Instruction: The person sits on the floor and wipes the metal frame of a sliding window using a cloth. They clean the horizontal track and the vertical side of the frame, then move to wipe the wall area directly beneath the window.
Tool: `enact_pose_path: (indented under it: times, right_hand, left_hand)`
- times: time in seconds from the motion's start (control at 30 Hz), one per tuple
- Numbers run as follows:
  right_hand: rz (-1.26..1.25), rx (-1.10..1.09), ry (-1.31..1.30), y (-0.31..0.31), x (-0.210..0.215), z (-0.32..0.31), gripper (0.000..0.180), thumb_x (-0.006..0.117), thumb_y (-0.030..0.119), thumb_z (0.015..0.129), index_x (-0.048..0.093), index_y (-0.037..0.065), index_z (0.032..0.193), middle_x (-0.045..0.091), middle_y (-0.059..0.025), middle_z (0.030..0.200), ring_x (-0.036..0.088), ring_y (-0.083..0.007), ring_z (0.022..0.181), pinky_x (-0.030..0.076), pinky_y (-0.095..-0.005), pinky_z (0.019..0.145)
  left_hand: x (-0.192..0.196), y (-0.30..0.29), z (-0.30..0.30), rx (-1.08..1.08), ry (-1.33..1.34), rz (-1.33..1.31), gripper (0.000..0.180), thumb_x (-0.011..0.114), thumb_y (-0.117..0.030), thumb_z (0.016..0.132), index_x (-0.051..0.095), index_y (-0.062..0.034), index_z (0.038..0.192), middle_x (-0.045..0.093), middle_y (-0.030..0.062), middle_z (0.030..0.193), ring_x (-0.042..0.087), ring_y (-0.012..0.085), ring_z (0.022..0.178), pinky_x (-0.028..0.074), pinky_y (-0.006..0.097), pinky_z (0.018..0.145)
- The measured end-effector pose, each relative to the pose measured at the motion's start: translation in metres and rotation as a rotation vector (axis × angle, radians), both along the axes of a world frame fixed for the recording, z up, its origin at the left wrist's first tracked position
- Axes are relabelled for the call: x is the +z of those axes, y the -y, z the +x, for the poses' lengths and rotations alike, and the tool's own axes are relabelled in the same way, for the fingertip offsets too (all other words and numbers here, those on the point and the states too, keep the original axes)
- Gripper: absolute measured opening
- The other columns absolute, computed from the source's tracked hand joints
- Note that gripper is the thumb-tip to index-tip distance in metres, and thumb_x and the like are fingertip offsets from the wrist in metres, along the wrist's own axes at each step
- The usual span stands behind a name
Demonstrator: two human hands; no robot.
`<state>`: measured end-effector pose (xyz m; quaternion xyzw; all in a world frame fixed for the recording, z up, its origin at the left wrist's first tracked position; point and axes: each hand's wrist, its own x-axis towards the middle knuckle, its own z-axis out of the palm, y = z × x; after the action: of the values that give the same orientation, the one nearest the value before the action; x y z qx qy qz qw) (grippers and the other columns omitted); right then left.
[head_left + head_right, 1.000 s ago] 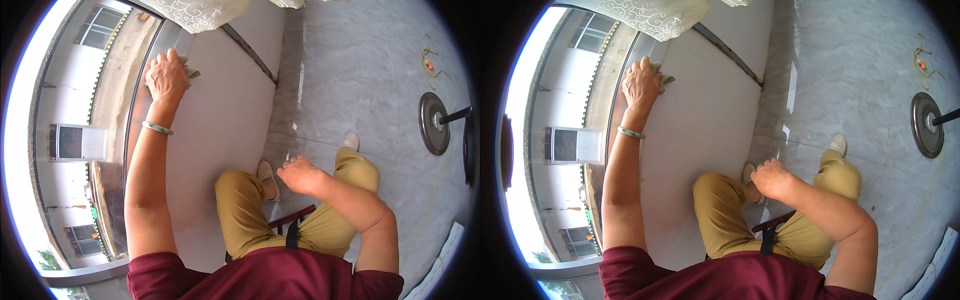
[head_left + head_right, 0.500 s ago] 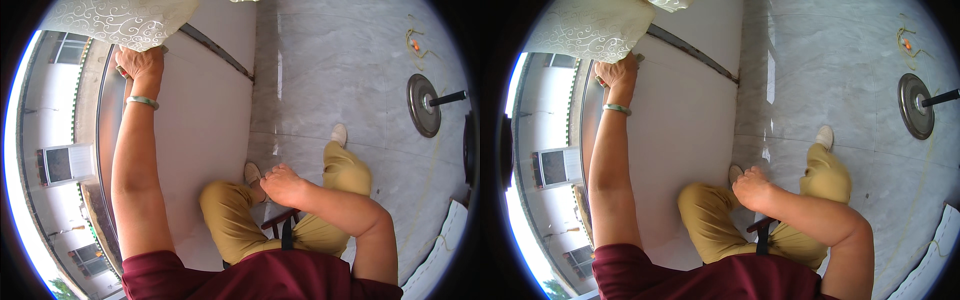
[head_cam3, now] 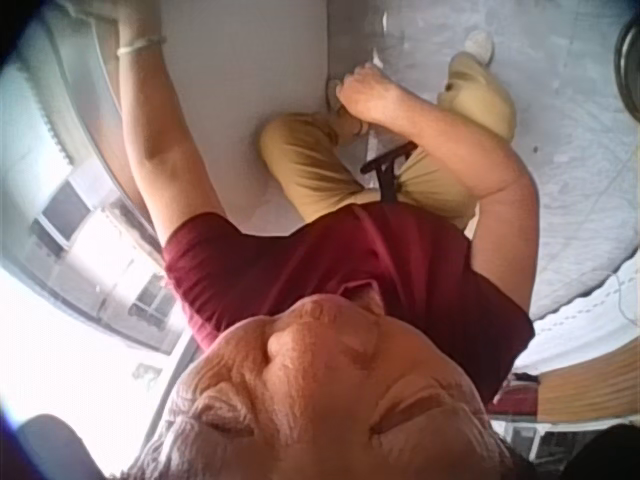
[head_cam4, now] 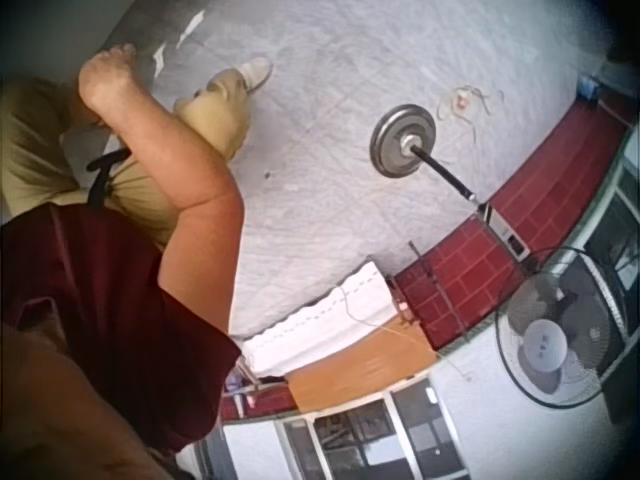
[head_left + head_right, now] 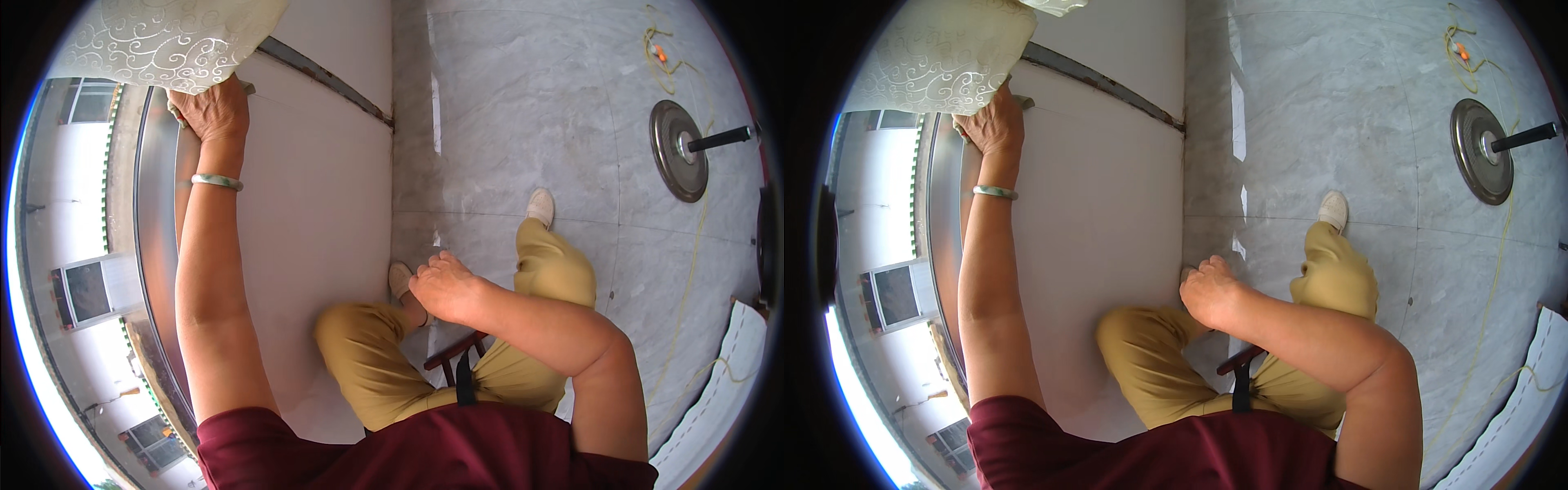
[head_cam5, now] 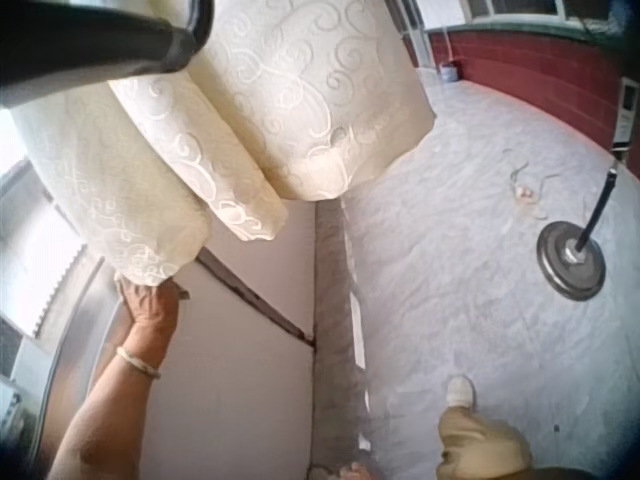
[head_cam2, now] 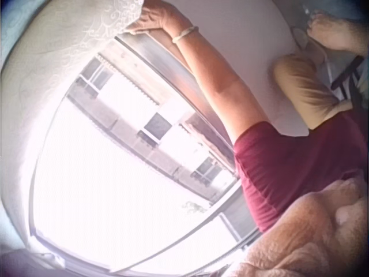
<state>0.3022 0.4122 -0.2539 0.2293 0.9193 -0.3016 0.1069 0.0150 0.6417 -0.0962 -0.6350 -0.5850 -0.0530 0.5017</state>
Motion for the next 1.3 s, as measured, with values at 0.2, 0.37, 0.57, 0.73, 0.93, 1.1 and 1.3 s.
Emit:
enact_pose_path:
  times: [0.2,0.37,0.57,0.73,0.93,1.1,1.3]
  right_hand:
    - [-0.008,0.016,0.026,0.004,-0.006,-0.008,0.020,0.053,0.012,0.088,0.067,0.005,0.101,0.067,-0.0117,0.100,0.062,-0.0283,0.101,0.044,-0.0421,0.094]
    - [-0.061,-0.013,0.041,0.000,-0.004,-0.008,0.020,0.051,0.011,0.089,0.066,0.005,0.101,0.067,-0.0112,0.100,0.062,-0.0289,0.102,0.045,-0.0423,0.094]
    - [-0.070,-0.042,0.085,-0.014,-0.003,0.008,0.021,0.053,0.006,0.087,0.064,0.004,0.104,0.066,-0.0145,0.105,0.062,-0.0306,0.105,0.046,-0.0421,0.094]
    - [-0.039,-0.064,0.092,-0.016,-0.009,0.013,0.021,0.055,0.007,0.087,0.068,0.007,0.104,0.069,-0.0125,0.108,0.064,-0.0293,0.108,0.048,-0.0418,0.092]
    - [-0.105,-0.063,0.186,-0.027,-0.016,0.028,0.021,0.057,0.009,0.090,0.065,0.005,0.109,0.069,-0.0136,0.110,0.064,-0.0324,0.107,0.052,-0.0446,0.089]
    - [-0.113,-0.122,0.298,-0.034,-0.017,0.036,0.028,0.054,0.021,0.098,0.062,0.007,0.120,0.065,-0.0151,0.121,0.061,-0.0340,0.114,0.050,-0.0455,0.093]
    - [-0.118,-0.147,0.283,-0.035,-0.032,0.044,0.033,0.053,0.023,0.100,0.059,0.007,0.128,0.062,-0.0161,0.128,0.057,-0.0359,0.120,0.048,-0.0453,0.098]
  left_hand:
    - [-0.024,-0.002,-0.001,0.027,-0.145,-0.067,0.017,0.057,-0.015,0.090,0.063,-0.0090,0.104,0.066,0.0063,0.107,0.058,0.0289,0.108,0.037,0.050,0.087]
    - [-0.064,-0.003,0.003,0.109,-0.200,-0.374,0.014,0.057,-0.009,0.086,0.061,-0.0079,0.099,0.060,0.0074,0.121,0.045,0.0218,0.129,0.025,0.049,0.114]
    - [-0.092,0.028,-0.006,-0.065,-0.223,-0.487,0.018,0.062,-0.013,0.084,0.067,-0.0067,0.100,0.061,0.0076,0.127,0.043,0.0202,0.130,0.019,0.046,0.119]
    - [-0.118,0.123,0.001,0.017,-0.197,-0.604,0.035,0.058,-0.010,0.085,0.062,-0.0010,0.119,0.058,0.0103,0.135,0.042,0.0215,0.134,0.019,0.048,0.121]
    - [-0.116,0.250,0.006,0.135,-0.246,-0.720,0.044,0.055,-0.015,0.088,0.057,-0.0033,0.130,0.050,0.0082,0.144,0.033,0.0205,0.142,0.014,0.049,0.123]
    - [-0.092,0.363,0.014,0.272,-0.239,-0.772,0.049,0.055,-0.018,0.089,0.053,-0.0075,0.137,0.047,0.0034,0.147,0.029,0.0179,0.144,0.014,0.048,0.123]
    - [-0.070,0.506,0.014,0.373,-0.121,-0.738,0.050,0.054,-0.018,0.090,0.050,-0.0078,0.139,0.045,0.0013,0.148,0.028,0.0162,0.144,0.016,0.048,0.121]
